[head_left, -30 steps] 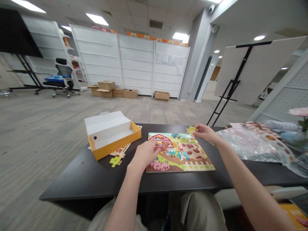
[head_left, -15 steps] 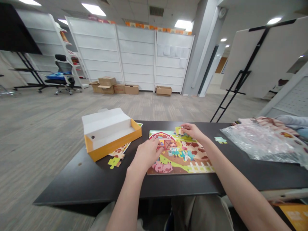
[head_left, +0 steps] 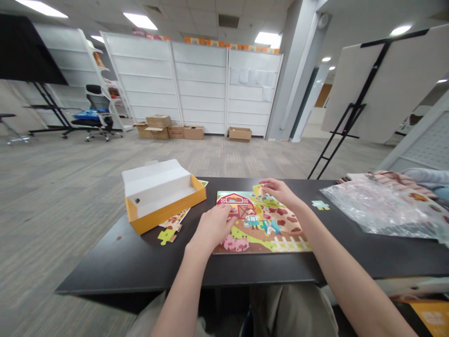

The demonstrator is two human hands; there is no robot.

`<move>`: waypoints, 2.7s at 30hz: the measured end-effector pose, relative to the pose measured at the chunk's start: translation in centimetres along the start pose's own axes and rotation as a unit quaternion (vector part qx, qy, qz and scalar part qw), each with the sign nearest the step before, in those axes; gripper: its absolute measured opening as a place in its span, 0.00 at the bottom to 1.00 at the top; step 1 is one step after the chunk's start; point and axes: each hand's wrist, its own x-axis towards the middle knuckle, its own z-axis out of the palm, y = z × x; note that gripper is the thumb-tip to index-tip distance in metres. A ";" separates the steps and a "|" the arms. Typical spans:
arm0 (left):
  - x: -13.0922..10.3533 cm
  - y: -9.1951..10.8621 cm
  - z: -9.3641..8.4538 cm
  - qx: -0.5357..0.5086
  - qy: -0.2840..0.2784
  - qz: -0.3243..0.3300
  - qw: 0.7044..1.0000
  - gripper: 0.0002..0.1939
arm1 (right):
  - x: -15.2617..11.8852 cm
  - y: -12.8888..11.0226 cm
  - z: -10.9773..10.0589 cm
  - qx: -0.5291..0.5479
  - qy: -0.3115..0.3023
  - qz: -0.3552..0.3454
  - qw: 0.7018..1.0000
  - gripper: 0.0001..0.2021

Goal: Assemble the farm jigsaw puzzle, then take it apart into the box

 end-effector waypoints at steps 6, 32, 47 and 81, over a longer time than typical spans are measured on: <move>0.5 0.2 0.9 -0.212 0.043 0.003 0.976 0.15 | -1.6 -2.8 2.3 0.065 -0.171 -0.011 0.983 0.21; -2.3 -4.5 0.7 -0.205 0.013 -0.055 0.977 0.14 | -1.4 -1.8 3.7 0.019 -0.087 -0.013 0.996 0.15; -2.9 -4.0 -0.6 -0.058 -0.003 -0.013 0.998 0.14 | -1.5 -1.2 3.5 -0.032 -0.092 -0.018 0.995 0.13; -2.2 -1.6 -0.8 -0.401 0.081 0.000 0.912 0.10 | -3.2 -5.3 4.3 0.049 -0.233 -0.055 0.970 0.15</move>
